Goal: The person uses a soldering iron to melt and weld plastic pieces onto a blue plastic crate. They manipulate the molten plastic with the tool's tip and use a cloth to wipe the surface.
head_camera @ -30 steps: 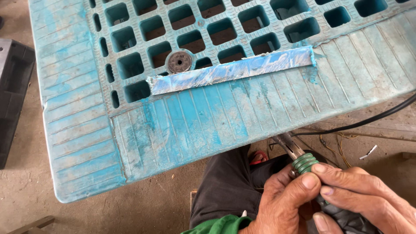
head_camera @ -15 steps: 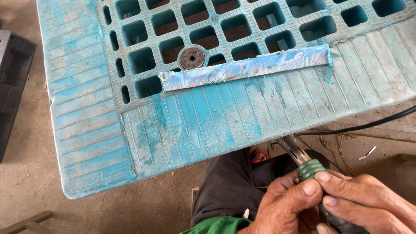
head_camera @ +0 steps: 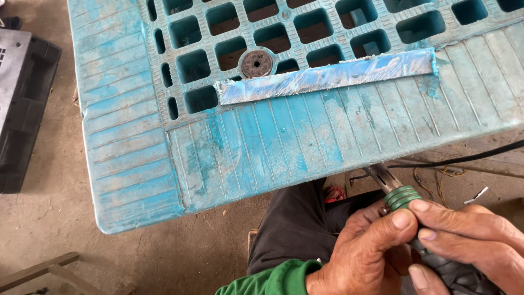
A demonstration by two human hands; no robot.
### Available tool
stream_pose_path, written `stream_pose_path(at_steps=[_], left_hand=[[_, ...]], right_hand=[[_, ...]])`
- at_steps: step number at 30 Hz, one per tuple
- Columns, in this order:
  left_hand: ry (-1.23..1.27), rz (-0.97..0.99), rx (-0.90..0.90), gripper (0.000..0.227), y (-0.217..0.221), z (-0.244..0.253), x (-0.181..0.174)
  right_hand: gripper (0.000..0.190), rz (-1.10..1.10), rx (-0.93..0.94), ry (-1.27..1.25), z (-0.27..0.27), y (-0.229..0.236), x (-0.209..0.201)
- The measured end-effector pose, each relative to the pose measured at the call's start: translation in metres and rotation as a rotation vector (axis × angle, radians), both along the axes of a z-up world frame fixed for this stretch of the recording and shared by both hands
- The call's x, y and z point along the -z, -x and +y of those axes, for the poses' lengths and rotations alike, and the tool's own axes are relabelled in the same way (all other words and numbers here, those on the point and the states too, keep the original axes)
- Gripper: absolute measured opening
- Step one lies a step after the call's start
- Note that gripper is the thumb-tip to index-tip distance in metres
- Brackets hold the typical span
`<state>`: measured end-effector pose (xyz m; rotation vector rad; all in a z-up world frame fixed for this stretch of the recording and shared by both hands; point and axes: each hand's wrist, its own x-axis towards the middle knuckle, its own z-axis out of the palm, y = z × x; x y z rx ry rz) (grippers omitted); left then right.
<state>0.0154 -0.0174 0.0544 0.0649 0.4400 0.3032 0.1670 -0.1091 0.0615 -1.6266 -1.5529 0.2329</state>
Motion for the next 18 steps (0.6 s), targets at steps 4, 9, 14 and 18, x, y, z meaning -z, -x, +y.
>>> stream_pose_path(at_steps=[4,9,14,18], left_hand=[[0.045,-0.037,-0.049,0.031,0.0,-0.005,-0.001],[0.015,0.037,-0.043,0.036,0.001,-0.008,-0.004],[0.044,0.015,-0.017,0.03,0.002,-0.011,-0.006],[0.076,-0.027,-0.004,0.034,0.004,-0.019,-0.005]], right_hand=[[0.047,0.034,-0.006,-0.001,-0.008,-0.002,0.012],[0.046,0.03,-0.053,0.035,-0.026,-0.018,0.037],[0.038,-0.005,-0.121,0.066,-0.062,-0.044,0.081],[0.031,0.081,-0.196,0.247,-0.082,-0.068,0.108]])
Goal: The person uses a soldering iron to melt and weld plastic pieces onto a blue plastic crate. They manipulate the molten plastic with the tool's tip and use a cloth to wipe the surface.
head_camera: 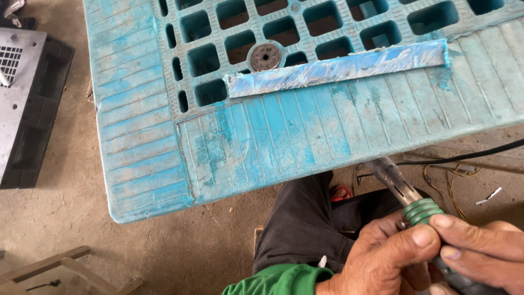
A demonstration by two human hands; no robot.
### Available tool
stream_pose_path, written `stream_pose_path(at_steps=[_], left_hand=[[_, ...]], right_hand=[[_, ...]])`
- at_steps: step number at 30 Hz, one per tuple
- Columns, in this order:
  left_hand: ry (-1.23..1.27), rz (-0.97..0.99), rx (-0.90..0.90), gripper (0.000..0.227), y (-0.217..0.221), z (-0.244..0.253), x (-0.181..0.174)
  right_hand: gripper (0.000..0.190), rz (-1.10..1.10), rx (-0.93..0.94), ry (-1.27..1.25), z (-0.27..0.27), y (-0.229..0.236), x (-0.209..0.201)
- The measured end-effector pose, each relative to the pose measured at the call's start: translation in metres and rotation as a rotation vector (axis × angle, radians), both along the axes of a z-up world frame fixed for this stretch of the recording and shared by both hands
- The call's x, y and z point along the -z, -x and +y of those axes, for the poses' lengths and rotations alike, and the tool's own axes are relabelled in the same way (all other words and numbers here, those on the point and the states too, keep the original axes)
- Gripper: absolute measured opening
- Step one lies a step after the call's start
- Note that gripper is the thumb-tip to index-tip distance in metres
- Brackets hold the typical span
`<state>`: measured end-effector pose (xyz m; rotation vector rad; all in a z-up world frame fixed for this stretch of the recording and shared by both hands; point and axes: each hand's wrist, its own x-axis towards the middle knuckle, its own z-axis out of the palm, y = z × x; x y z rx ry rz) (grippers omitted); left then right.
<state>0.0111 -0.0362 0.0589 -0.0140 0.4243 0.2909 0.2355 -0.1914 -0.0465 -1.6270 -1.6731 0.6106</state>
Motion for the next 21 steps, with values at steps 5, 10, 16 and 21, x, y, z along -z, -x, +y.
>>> stream_pose_path(at_steps=[5,10,16,21], left_hand=[[-0.03,-0.005,-0.041,0.029,-0.004,-0.008,0.003],[0.002,-0.015,-0.029,0.028,-0.003,0.001,0.002],[-0.068,0.062,-0.039,0.029,-0.008,0.008,0.0],[-0.046,0.052,-0.056,0.033,-0.009,0.011,0.0]], right_hand=[[0.032,0.006,0.015,-0.181,-0.008,0.009,-0.012],[0.038,0.06,0.001,-0.134,0.024,0.015,-0.036],[0.041,-0.044,0.048,-0.195,0.039,0.026,-0.046],[0.043,-0.12,0.029,-0.18,0.056,0.027,-0.054]])
